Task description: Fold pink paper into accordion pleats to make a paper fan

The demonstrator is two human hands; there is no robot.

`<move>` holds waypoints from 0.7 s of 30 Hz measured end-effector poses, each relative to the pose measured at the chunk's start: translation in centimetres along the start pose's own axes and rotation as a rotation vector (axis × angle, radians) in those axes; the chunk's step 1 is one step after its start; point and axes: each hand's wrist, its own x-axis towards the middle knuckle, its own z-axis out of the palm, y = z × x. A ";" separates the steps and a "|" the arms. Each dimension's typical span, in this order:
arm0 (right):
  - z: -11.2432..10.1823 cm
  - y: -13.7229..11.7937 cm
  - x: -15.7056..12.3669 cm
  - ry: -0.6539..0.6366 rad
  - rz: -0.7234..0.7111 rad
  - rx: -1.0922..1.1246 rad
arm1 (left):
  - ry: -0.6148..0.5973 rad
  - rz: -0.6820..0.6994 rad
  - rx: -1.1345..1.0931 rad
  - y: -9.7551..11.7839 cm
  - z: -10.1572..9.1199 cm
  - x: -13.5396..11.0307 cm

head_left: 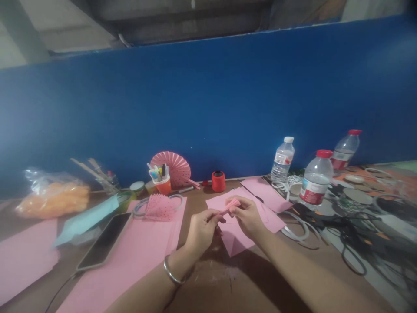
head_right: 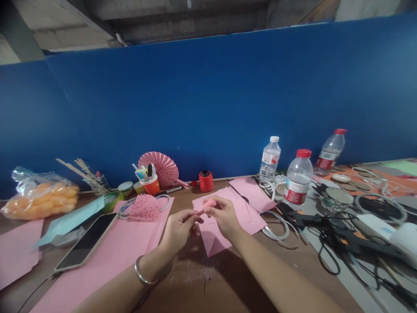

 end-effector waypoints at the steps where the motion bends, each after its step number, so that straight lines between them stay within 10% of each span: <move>1: -0.1 0.0 0.1 -0.009 0.009 0.006 | 0.000 0.006 0.010 0.1 0.0 -0.1; 11: -1.5 0.5 1.0 -0.013 0.037 0.083 | -0.249 -0.052 -0.149 0.4 -0.1 0.5; 21: -2.2 1.5 1.2 -0.004 0.160 0.258 | -0.142 0.027 0.094 0.4 0.1 0.0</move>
